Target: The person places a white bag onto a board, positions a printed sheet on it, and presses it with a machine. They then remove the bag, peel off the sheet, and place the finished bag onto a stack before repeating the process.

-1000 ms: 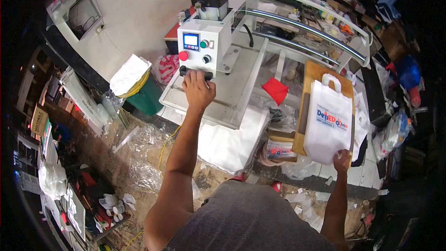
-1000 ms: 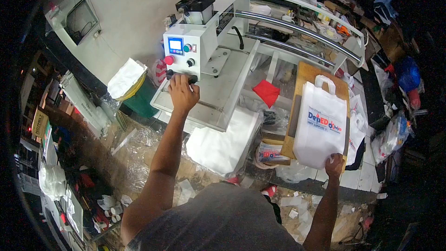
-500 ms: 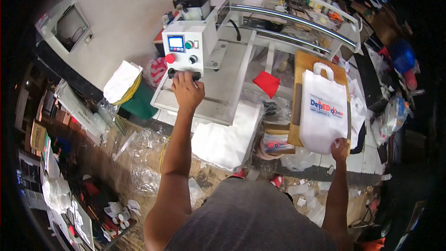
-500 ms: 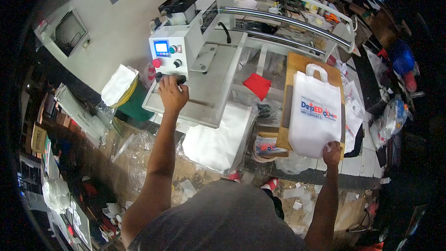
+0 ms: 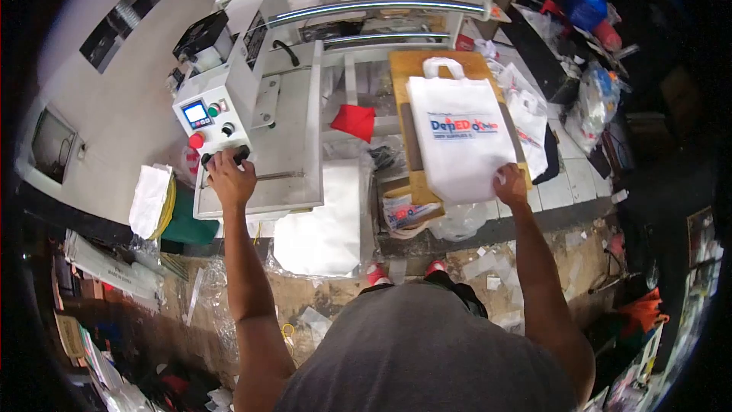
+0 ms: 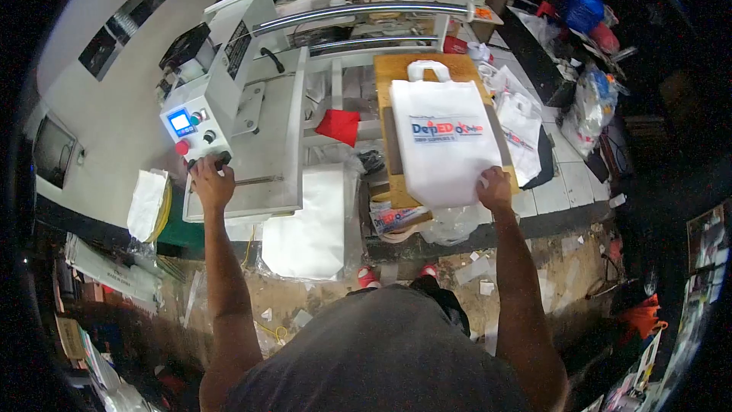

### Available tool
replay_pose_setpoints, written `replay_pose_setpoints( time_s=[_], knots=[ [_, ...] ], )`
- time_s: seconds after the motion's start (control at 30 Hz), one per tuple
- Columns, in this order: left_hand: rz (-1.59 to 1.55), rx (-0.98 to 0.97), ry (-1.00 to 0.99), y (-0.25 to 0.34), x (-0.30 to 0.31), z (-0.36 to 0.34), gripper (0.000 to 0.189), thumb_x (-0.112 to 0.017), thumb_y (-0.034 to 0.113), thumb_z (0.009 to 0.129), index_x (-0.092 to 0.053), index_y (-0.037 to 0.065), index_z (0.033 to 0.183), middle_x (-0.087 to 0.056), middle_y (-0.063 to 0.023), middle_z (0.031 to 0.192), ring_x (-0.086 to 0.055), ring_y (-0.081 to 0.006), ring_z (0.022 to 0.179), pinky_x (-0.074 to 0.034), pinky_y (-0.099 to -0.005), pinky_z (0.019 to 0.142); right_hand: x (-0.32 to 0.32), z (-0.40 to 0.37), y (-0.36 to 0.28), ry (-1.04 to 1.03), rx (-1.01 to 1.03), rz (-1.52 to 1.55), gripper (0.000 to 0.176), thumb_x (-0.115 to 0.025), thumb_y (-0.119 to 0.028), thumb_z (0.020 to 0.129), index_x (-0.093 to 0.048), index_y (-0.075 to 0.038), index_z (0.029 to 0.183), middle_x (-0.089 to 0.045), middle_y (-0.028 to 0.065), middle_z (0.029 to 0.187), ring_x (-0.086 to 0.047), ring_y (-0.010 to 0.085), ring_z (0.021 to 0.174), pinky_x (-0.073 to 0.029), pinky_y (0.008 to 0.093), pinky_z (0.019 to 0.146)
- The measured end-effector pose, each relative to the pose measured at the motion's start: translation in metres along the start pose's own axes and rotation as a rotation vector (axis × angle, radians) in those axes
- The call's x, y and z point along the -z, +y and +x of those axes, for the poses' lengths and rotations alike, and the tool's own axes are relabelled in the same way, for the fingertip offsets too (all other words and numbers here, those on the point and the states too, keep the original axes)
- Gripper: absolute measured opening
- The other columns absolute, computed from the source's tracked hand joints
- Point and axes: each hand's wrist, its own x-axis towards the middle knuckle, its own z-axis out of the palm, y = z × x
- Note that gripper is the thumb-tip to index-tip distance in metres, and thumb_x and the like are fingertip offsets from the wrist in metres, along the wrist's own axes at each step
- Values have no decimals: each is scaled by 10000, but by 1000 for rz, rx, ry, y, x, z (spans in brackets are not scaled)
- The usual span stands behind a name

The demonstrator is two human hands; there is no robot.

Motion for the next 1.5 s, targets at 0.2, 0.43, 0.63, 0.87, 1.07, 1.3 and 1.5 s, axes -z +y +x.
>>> replay_pose_setpoints(
  time_s=[0.2, 0.43, 0.63, 0.87, 1.07, 1.3, 1.5],
  knots=[
    [-6, 7, -33, 39, -3, -4, 315, -655, 183, 784, -565, 76, 1067, -593, -120, 1092, -520, -397, 1122, -460, -602, 809, 14, 0, -14, 7, -46, 42, 263, -725, -152, 758, -686, -66, 1003, -640, 139, 1078, -572, 378, 1024, -480, 484, 900],
    [-38, -75, -27, 105, -6, -15, 351, -676, 207, 798, -570, 82, 1108, -598, -128, 1112, -530, -389, 1103, -456, -600, 811, 16, -8, -17, 29, -73, 80, 283, -718, -202, 775, -696, -97, 1037, -617, 82, 1157, -546, 350, 1078, -482, 499, 894],
    [-27, -143, 50, 183, -7, -29, 346, -682, 223, 806, -574, 91, 1106, -606, -115, 1087, -548, -369, 1061, -446, -574, 769, 17, -8, -15, 11, -97, 71, 275, -711, -202, 786, -698, -103, 1042, -612, 81, 1168, -530, 338, 1114, -460, 499, 916],
    [-49, -128, -48, 282, 8, -40, 301, -668, 251, 835, -611, 107, 1093, -630, -85, 1082, -560, -327, 1092, -438, -542, 815, 10, -10, 2, 117, -22, 126, 265, -707, -230, 803, -678, -83, 1022, -620, 103, 1153, -552, 344, 1098, -464, 509, 895],
    [-237, -249, -125, 337, 22, -55, 470, -664, 190, 828, -586, 120, 1286, -604, -111, 1243, -530, -328, 1200, -433, -524, 942, 52, 30, -13, 229, -33, 517, 141, -701, -97, 831, -653, -45, 953, -663, 140, 960, -608, 340, 967, -471, 454, 887],
    [-650, -384, -172, 368, 24, -69, 458, -632, 12, 831, -553, 15, 1282, -539, -176, 1385, -467, -408, 1321, -397, -472, 1114, 123, 72, -165, 239, 452, 667, 250, -685, -161, 877, -665, -52, 1101, -641, 171, 1112, -571, 364, 1120, -457, 455, 979],
    [-899, -135, -278, 302, 62, -97, 116, -625, -12, 881, -675, -18, 984, -715, -172, 987, -710, -330, 942, -563, -379, 843, 95, 93, -191, 138, 391, 299, 330, -669, -322, 909, -645, -71, 1122, -659, 156, 1103, -592, 352, 1109, -431, 468, 992]
  ],
)
